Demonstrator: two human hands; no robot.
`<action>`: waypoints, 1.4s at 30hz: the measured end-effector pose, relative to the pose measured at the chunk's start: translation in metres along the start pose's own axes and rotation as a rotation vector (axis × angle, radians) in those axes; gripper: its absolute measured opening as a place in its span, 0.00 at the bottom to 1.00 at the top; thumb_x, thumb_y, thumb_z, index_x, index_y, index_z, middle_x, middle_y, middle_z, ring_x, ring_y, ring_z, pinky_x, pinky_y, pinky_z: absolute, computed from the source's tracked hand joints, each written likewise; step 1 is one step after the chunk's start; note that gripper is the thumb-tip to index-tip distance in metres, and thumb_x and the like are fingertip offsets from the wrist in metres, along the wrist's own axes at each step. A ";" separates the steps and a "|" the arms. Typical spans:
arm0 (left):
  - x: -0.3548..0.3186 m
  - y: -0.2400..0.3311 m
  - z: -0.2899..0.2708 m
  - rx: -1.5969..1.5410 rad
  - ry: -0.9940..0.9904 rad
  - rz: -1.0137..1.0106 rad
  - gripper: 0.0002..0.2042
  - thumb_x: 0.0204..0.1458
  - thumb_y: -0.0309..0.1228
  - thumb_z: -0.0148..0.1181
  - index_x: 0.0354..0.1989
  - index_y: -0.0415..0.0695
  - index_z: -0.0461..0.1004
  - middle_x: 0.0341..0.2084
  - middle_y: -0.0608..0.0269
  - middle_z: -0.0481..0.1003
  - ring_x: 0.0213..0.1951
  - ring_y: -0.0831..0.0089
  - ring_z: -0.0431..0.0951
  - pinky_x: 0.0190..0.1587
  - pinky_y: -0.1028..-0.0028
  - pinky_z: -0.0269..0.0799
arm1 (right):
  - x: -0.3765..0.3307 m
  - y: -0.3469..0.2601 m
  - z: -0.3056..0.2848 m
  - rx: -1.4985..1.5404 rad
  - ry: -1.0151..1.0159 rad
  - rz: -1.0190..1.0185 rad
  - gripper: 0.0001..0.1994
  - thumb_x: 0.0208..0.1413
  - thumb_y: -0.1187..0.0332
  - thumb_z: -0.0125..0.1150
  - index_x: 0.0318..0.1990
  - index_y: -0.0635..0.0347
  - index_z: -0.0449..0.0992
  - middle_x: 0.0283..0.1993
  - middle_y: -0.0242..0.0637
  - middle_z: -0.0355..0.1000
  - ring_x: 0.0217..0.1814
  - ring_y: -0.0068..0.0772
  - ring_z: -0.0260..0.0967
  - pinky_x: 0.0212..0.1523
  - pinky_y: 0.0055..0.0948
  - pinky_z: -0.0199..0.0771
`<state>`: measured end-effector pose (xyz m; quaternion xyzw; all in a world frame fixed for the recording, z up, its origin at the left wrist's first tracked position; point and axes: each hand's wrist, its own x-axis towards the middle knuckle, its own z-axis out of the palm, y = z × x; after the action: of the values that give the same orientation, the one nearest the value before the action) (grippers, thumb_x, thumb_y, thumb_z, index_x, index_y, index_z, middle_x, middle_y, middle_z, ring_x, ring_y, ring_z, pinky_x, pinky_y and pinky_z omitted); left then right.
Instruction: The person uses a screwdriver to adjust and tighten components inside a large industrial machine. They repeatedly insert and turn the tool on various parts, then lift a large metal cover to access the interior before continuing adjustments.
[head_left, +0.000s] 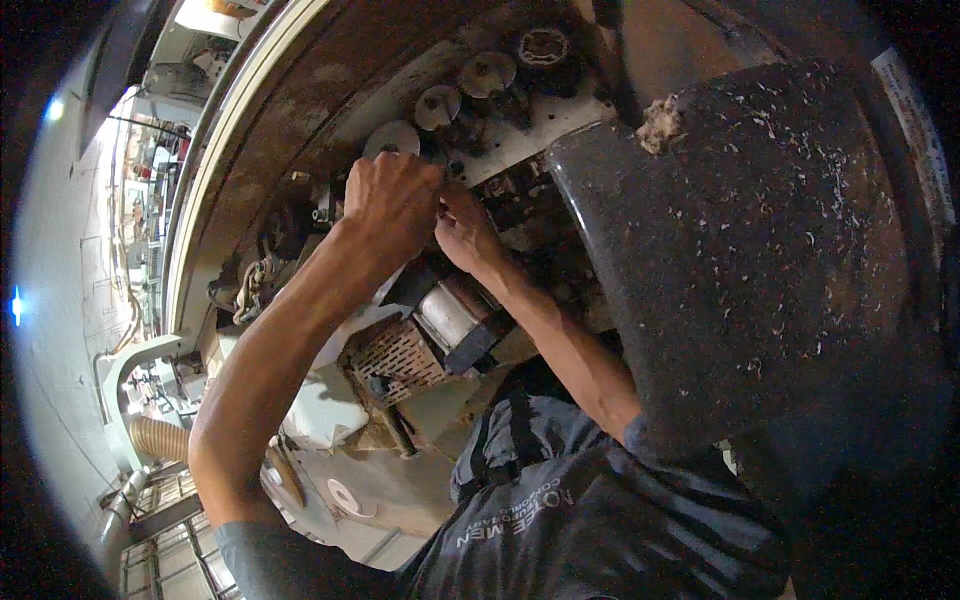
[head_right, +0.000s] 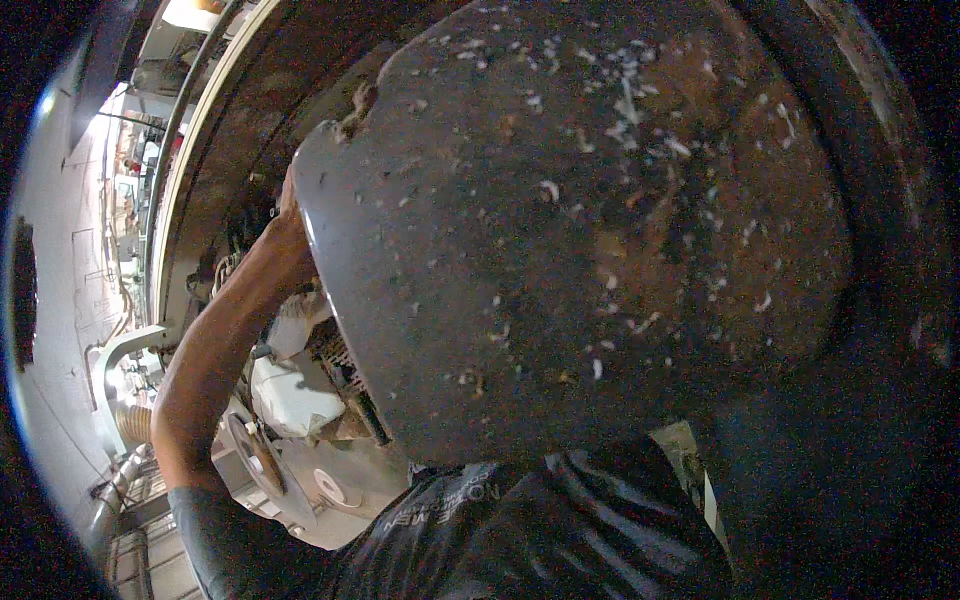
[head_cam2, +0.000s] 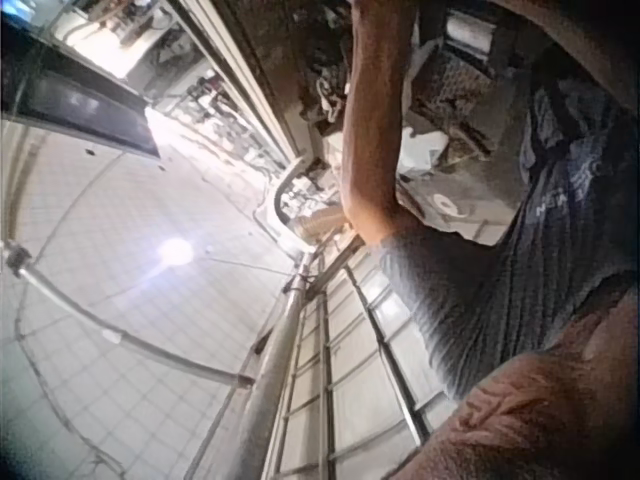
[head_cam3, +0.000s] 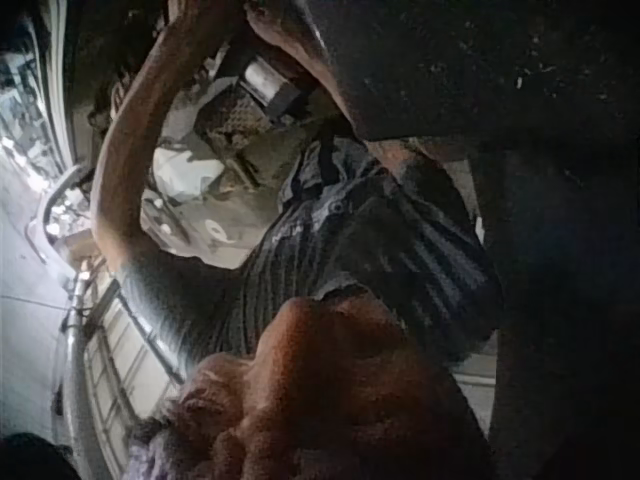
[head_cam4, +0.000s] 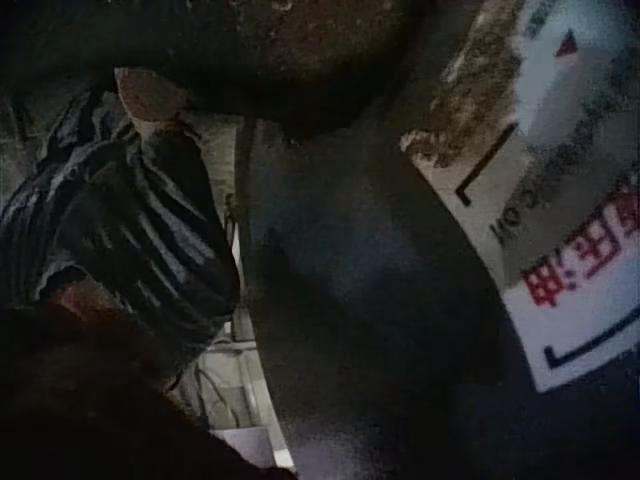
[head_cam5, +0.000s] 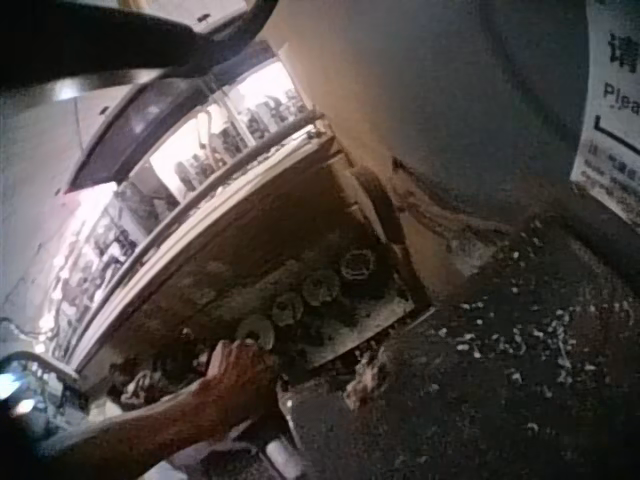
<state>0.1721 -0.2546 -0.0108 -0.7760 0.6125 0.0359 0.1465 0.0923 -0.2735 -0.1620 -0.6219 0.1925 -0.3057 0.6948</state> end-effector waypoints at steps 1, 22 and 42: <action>0.004 0.013 -0.015 0.023 -0.031 -0.011 0.06 0.45 0.27 0.60 0.29 0.44 0.82 0.28 0.51 0.80 0.35 0.56 0.83 0.32 0.60 0.78 | -0.002 0.002 0.001 0.031 0.067 -0.029 0.13 0.59 0.77 0.51 0.51 0.62 0.70 0.49 0.47 0.73 0.51 0.41 0.73 0.48 0.34 0.73; -0.008 0.041 -0.054 0.289 -0.109 -0.099 0.08 0.45 0.32 0.63 0.32 0.45 0.82 0.31 0.52 0.80 0.37 0.56 0.82 0.35 0.59 0.78 | -0.003 -0.009 -0.025 -0.001 -0.038 -0.192 0.13 0.56 0.76 0.55 0.49 0.63 0.71 0.44 0.42 0.71 0.41 0.36 0.72 0.42 0.35 0.72; -0.014 -0.002 -0.075 -0.107 -0.099 -0.117 0.10 0.43 0.33 0.65 0.31 0.41 0.81 0.27 0.44 0.78 0.34 0.46 0.80 0.38 0.54 0.76 | -0.027 -0.034 -0.044 0.246 -0.085 0.223 0.24 0.66 0.65 0.53 0.66 0.67 0.62 0.46 0.33 0.75 0.32 0.16 0.62 0.33 0.20 0.69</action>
<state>0.1613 -0.2611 0.0643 -0.8143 0.5554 0.0984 0.1368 0.0375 -0.2895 -0.1386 -0.5194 0.1917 -0.2214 0.8028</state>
